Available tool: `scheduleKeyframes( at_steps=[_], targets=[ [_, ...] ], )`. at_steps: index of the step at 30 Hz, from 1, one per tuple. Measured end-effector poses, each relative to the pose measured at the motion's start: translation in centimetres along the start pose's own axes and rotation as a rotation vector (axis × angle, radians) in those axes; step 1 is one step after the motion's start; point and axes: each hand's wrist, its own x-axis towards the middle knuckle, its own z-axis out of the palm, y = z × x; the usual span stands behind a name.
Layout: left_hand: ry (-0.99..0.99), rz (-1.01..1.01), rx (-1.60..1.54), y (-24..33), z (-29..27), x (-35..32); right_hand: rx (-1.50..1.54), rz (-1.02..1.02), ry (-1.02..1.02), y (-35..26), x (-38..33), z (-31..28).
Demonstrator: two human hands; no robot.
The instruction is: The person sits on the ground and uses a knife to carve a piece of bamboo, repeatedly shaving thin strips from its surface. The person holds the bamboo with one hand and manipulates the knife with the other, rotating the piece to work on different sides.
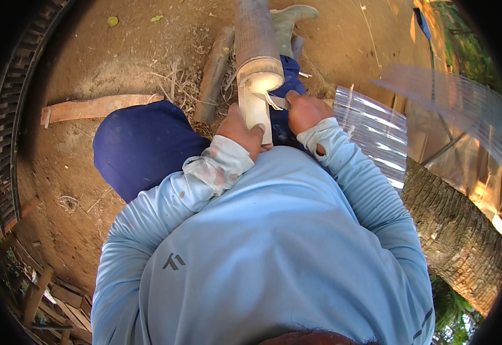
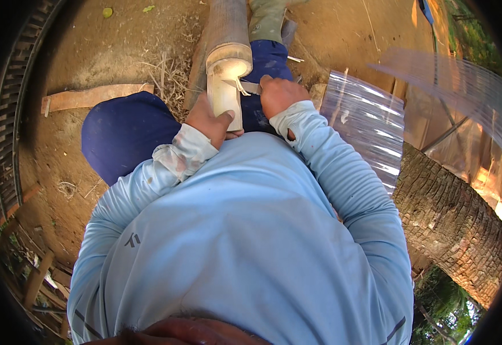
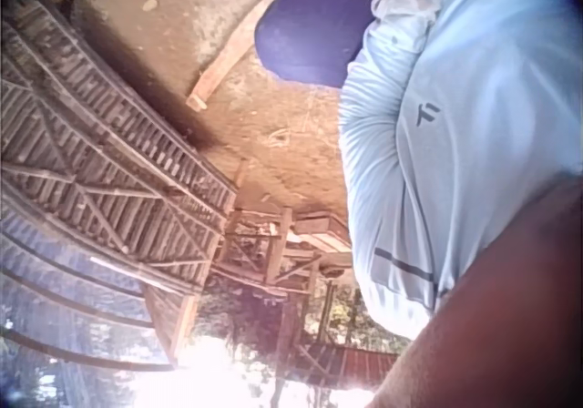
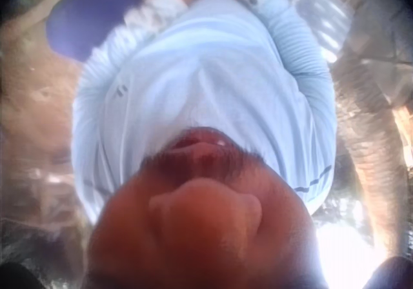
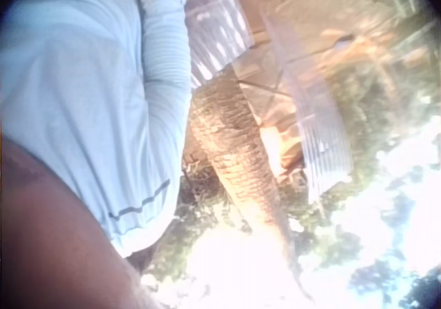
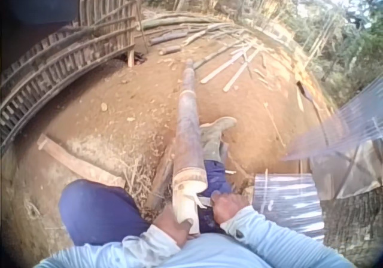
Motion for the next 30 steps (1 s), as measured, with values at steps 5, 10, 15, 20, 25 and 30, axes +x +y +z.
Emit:
scheduleKeyframes(
  at_steps=[5,10,15,20,25,30],
  targets=[
    [0.020,-0.001,-0.081,0.2,0.2,0.0,0.268,0.013,-0.093,0.3,0.2,1.8],
    [-0.014,-0.031,-0.173,0.7,-0.3,-0.5,0.440,-0.064,-0.086,0.1,0.3,0.9],
    [-0.072,-0.051,-0.242,0.9,-1.0,-0.7,0.231,-0.095,-0.065,-0.9,-1.8,-1.1],
    [-0.142,-0.043,-0.209,1.6,-1.4,-0.6,0.201,-0.173,-0.092,-1.3,-2.5,-1.4],
    [-0.055,-0.040,-0.196,1.3,-0.9,-0.6,0.124,-0.161,-0.136,-2.0,-2.2,-2.8],
    [-0.002,-0.032,-0.180,0.4,-0.7,-0.4,0.062,-0.172,-0.203,-2.2,-1.6,-2.9]
  ],
)
